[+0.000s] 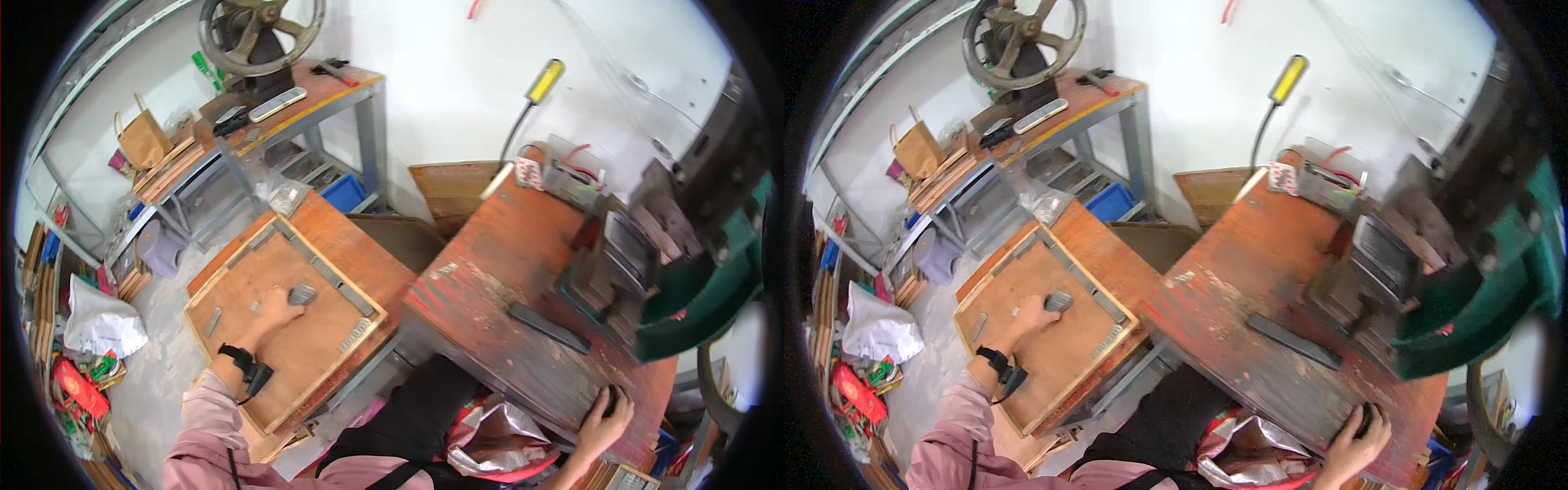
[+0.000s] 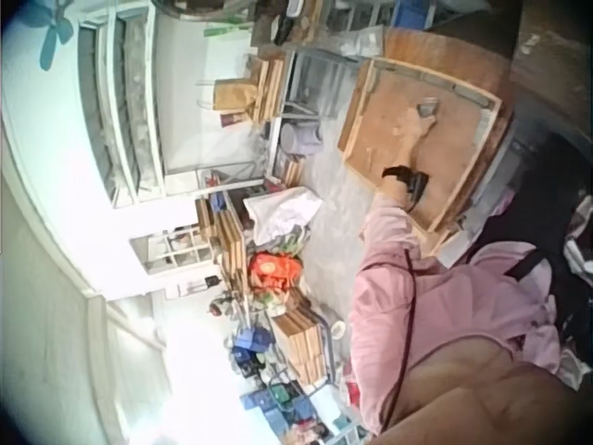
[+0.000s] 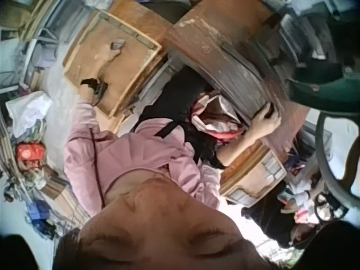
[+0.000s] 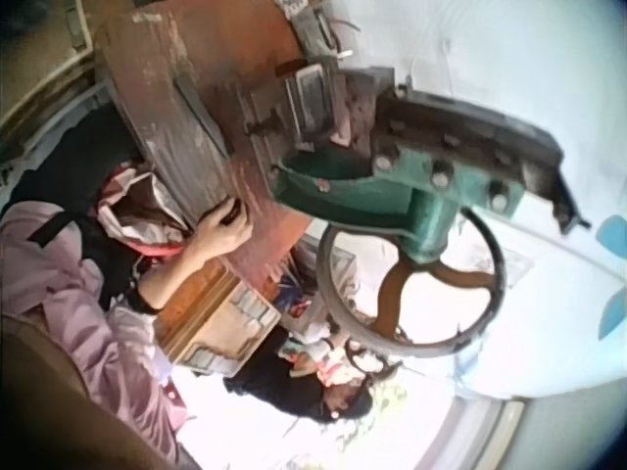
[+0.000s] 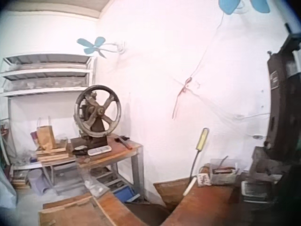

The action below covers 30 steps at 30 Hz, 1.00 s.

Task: Operating a manual hand press to stamp or cut small metal pieces.

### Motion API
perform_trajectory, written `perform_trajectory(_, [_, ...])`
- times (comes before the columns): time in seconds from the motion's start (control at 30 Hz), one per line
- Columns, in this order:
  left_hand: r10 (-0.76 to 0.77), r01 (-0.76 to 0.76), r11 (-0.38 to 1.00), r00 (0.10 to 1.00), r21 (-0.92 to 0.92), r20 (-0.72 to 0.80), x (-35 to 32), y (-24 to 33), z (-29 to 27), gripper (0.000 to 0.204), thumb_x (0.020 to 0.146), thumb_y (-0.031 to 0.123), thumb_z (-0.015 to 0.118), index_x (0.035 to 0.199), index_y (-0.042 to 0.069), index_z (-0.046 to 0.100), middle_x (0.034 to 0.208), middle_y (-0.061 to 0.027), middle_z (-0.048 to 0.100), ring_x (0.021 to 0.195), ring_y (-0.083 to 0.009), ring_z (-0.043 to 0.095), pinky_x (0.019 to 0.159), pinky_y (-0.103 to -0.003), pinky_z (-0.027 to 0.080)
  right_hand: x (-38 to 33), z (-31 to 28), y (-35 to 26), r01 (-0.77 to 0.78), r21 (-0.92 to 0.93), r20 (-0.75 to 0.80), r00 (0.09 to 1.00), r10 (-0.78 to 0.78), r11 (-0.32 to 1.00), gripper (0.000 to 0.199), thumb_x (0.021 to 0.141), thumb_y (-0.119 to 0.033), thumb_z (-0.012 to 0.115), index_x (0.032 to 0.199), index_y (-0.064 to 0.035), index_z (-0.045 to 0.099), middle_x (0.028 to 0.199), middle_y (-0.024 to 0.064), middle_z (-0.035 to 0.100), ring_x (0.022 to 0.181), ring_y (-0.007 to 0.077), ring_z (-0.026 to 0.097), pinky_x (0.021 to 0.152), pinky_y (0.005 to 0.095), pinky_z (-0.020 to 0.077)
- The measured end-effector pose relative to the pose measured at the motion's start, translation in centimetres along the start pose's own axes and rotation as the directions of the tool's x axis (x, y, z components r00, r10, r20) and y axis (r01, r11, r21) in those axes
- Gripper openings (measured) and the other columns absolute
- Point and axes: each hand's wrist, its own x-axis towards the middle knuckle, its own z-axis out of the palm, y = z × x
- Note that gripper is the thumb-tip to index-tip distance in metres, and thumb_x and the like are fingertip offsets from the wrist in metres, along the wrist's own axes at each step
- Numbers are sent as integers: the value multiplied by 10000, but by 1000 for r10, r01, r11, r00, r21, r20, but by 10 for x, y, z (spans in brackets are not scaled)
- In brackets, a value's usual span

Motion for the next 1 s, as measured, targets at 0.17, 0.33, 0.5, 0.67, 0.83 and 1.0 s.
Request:
perform_trajectory(0.17, [111,17,715,984,-699,137,-32,25,-12,514,757,219,694,1177,-56,579,1039,-91,623,868,-151,591,721,-288,491,0,1,-6,10,48,-47,999,-8,999,202,844,-117,648,995,18,639,1057,195,593,1018,376,545,902,445,435])
perform_trajectory(0.33, [539,-123,527,813,-841,219,-87,123,-55,519,753,156,730,1189,-61,550,1046,-104,625,919,-160,600,783,-279,494,3,-2,-11,66,79,-101,993,-58,995,196,816,-105,674,981,-9,632,1031,173,599,1042,369,539,913,452,435])
perform_trajectory(0.5, [869,-719,494,401,-488,289,-118,276,-62,535,724,222,785,1143,-39,579,1016,-102,639,898,-150,617,750,-291,510,5,-21,-33,63,489,168,972,-165,870,573,744,-228,780,1214,-2,542,1225,218,511,1168,387,488,973,446,422])
perform_trajectory(0.67, [963,-997,0,-20,-75,270,-147,391,-16,477,684,302,727,1004,-31,609,981,-203,636,911,-381,619,801,-459,506,18,-24,-54,172,663,286,841,-459,728,920,703,-182,814,1440,-23,286,1419,244,312,1295,400,391,1055,429,375])
perform_trajectory(0.83, [917,-992,66,104,110,384,-156,404,3,475,743,265,695,1057,-68,565,1021,-245,588,1002,-403,565,902,-443,460,24,-7,-44,192,626,340,805,-486,756,704,752,-142,754,1343,41,418,1195,259,529,1168,425,456,996,452,397])
perform_trajectory(1.0, [994,-995,97,96,-9,55,-163,361,12,658,787,155,700,1311,-81,380,1165,-267,524,1072,-416,482,953,-452,407,20,3,-39,209,639,243,858,-452,740,654,725,-149,772,1280,43,486,1149,245,555,1134,397,483,972,433,415])
